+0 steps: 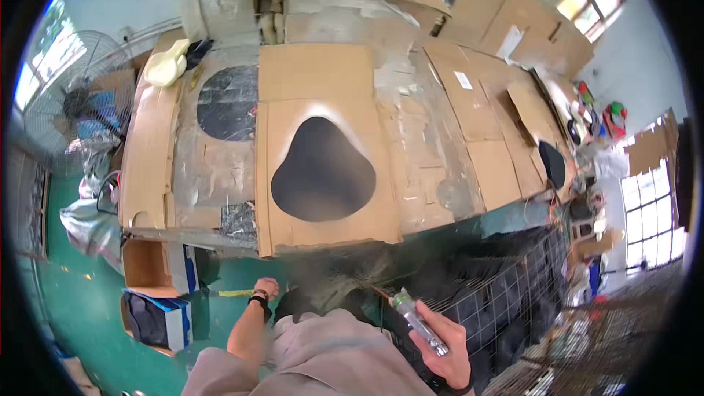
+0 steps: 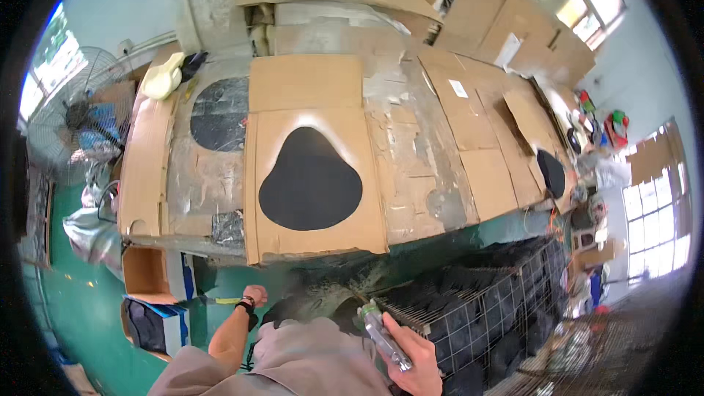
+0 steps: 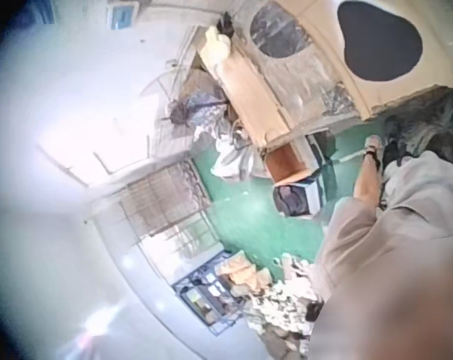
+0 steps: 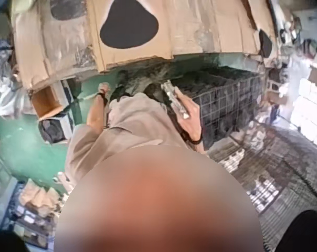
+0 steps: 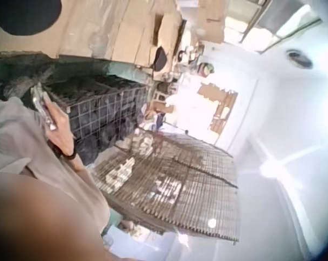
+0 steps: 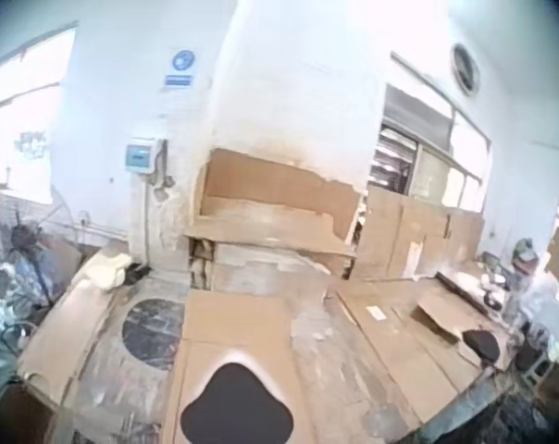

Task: The recorder sprays adhesive onto black shoe components and arranges them on a drying rack.

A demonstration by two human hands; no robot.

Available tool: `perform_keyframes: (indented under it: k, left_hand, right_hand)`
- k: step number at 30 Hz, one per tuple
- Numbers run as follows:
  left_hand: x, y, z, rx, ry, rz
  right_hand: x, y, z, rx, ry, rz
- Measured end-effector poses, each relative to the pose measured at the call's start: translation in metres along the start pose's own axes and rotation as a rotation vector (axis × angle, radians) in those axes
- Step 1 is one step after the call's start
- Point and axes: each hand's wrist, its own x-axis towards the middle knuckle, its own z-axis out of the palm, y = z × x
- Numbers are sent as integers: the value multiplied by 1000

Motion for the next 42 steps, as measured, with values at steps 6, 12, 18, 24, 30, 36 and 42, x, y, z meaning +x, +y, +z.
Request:
perform_keyframes:
  k: [6,12,18,24,30,36,42]
  left_hand:
    - [-7,-14,20,-57,64,33]
    - [-11,-31,38,-143,51,-83]
    - [-18,-10,38,-160,57,-104]
    - [18,-11,38,-187,-9,-58]
    - [48,-23,46,82,69,121]
    - [22,-5,40,192,61,81]
    - [-9,0,22,-129,43,-105]
  right_hand:
    - [6,4,-15,-24,82,-53]
    - [2,25,-25,-63,-91,-128]
    - [5,35,-32,-12,113,-112]
    - [-6,32,-46,12,-38,14]
    - [18,26,-15,128,-131,-111]
    - [58,33,7,87,85,-168]
    - [58,50,3,11,132,-106]
